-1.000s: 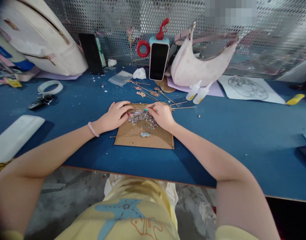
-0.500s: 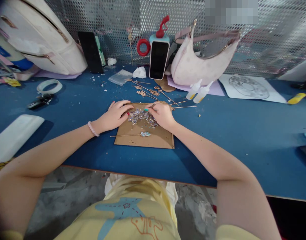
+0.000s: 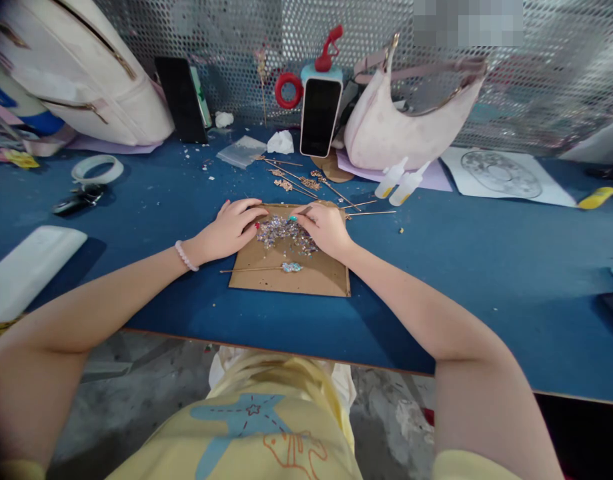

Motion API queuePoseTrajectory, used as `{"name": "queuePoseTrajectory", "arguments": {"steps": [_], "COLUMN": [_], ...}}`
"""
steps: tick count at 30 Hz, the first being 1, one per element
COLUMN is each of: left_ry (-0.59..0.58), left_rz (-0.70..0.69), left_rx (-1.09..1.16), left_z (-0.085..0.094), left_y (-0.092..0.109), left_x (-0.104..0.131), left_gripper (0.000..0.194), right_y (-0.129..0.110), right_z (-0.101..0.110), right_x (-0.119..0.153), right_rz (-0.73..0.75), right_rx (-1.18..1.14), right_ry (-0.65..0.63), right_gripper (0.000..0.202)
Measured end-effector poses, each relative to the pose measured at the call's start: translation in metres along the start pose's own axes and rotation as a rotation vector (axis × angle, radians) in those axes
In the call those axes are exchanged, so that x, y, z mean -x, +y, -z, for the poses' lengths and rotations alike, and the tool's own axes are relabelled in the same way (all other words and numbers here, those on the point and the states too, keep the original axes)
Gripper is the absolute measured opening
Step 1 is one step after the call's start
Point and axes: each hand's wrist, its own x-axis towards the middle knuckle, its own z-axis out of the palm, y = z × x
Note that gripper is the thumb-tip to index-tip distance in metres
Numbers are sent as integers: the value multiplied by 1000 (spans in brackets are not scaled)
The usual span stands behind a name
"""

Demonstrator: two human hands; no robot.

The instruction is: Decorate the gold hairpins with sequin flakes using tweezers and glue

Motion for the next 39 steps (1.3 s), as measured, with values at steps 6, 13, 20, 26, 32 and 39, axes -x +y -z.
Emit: {"name": "queuePoseTrajectory", "arguments": {"steps": [6,13,20,26,32,39], "left_ry": [0,4,2,-10,-21,-22], "left_rz": [3,1,-3,-13,-27,-26], "left_rx": [-2,10,4,-22,-23,-20], "left_z": [0,-1,0,2,4,6], "left_y": [0,0,-1,2,3,5], "left_x": [0,1,2,4,5,6], "left_gripper": [38,37,36,36,36,36], "right_y": [0,-2,-5,-5,-3,-1], "right_z": [0,1,1,1,0,-1], "right_x": [0,0,-1,-1,-2,-1], "right_rz": [-42,-49,-40,-7,29,47], "right_rx": [-15,-1,17,10,12,-1], "right_ry": [15,40,25,22,59,59], "right_gripper": [18,21,21,21,16,16]}}
